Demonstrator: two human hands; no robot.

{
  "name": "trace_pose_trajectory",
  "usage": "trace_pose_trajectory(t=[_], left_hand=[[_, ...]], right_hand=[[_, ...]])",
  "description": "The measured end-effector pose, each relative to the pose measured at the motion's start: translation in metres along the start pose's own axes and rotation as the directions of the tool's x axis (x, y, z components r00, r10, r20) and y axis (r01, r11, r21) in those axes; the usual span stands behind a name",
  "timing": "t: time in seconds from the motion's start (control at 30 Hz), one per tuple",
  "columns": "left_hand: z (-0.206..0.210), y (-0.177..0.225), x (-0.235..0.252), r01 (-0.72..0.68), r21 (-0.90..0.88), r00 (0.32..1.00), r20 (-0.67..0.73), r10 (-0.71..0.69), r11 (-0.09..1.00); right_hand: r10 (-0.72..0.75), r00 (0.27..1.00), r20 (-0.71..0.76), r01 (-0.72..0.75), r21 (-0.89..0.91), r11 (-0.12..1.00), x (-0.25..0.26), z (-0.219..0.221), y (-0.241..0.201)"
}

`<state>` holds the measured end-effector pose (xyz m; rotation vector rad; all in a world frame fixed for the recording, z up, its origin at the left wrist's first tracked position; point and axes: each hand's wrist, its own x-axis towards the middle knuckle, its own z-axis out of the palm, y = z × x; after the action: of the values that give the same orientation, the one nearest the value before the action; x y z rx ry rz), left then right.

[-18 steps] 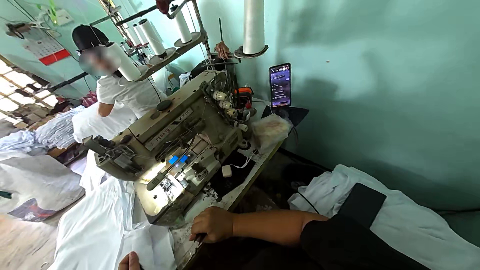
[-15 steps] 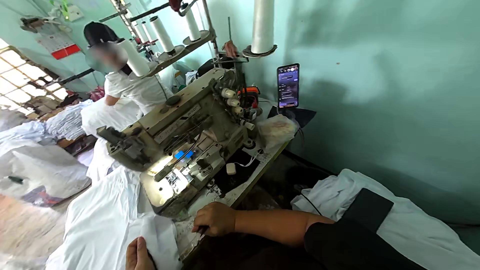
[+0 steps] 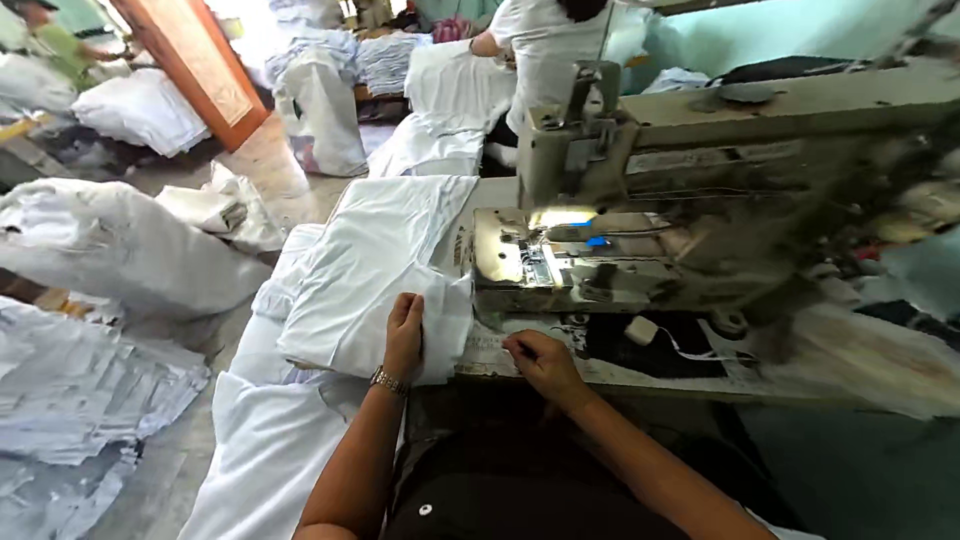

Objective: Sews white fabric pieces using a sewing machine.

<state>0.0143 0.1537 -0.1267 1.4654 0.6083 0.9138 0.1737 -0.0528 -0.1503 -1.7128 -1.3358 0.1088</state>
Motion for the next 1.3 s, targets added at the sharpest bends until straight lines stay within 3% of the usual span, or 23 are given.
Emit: trace_pose_trajectory(t=[0.1, 0.17, 0.23, 0.37, 0.47, 0.57, 0.67, 0.77, 0.87, 0.97, 1.03, 1.13, 1.2, 1.27, 1.3], left_hand=[[-0.002, -0.004, -0.001, -0.004, -0.096, 0.999, 0.045, 0.009, 0.995], [-0.006, -0.007, -0.005, -0.087, -0.129, 0.989, 0.108, 0.101, 0.988], [-0.011, -0.006, -0.009, -0.203, -0.076, 0.952, 0.217, 0.215, 0.976], [-0.026, 0.015, 0.001, -0.336, 0.19, 0.842, 0.5, 0.204, 0.922], [-0.036, 0.033, 0.039, -0.397, 0.536, 0.881, 0.449, 0.147, 0.745], [-0.036, 0.02, 0.083, -0.373, 0.694, 0.9, 0.432, 0.058, 0.616], [-0.028, -0.002, 0.102, -0.395, 0.72, 0.89, 0.454, 0.044, 0.57], [-0.03, -0.01, 0.101, -0.44, 0.654, 0.878, 0.458, 0.14, 0.615], [-0.038, -0.009, 0.091, -0.453, 0.518, 0.875, 0.416, 0.249, 0.725], [-0.041, 0.019, 0.082, -0.449, 0.372, 0.871, 0.387, 0.304, 0.812], [-0.037, 0.047, 0.072, -0.516, 0.3, 0.827, 0.42, 0.374, 0.802], [-0.039, 0.079, 0.065, -0.579, 0.242, 0.767, 0.487, 0.419, 0.779], [-0.047, 0.089, 0.074, -0.615, 0.319, 0.714, 0.614, 0.336, 0.721], [-0.057, 0.094, 0.095, -0.675, 0.509, 0.665, 0.733, 0.142, 0.535], [-0.06, 0.097, 0.108, -0.67, 0.604, 0.686, 0.726, 0.05, 0.432]], right_hand=[[0.201, 0.964, 0.176, -0.245, 0.28, 0.928, 0.027, 0.004, -0.032], [0.263, 0.915, 0.306, -0.375, 0.401, 0.836, 0.049, 0.011, -0.054], [0.269, 0.902, 0.337, -0.403, 0.439, 0.803, 0.071, 0.025, -0.066], [0.265, 0.934, 0.239, -0.342, 0.387, 0.856, 0.098, 0.058, -0.056], [0.305, 0.941, 0.149, -0.337, 0.306, 0.89, 0.09, 0.071, -0.042], [0.277, 0.956, 0.1, -0.294, 0.264, 0.919, 0.07, 0.072, -0.036], [0.217, 0.975, 0.047, -0.222, 0.263, 0.939, 0.061, 0.07, -0.032], [0.166, 0.985, -0.05, -0.15, 0.233, 0.961, 0.057, 0.07, -0.027], [-0.089, 0.985, -0.147, 0.09, -0.004, 0.996, 0.051, 0.064, -0.031], [-0.237, 0.944, -0.229, 0.237, -0.031, 0.971, 0.073, 0.049, -0.056], [-0.147, 0.976, -0.159, 0.161, 0.074, 0.984, 0.088, 0.04, -0.072], [0.062, 0.991, 0.123, -0.101, 0.346, 0.933, 0.104, 0.041, -0.082], [0.053, 0.958, 0.283, -0.186, 0.47, 0.863, 0.105, 0.034, -0.092], [0.022, 0.956, 0.293, -0.198, 0.587, 0.785, 0.1, 0.02, -0.107], [0.012, 0.965, 0.261, -0.182, 0.642, 0.745, 0.096, 0.011, -0.115]])
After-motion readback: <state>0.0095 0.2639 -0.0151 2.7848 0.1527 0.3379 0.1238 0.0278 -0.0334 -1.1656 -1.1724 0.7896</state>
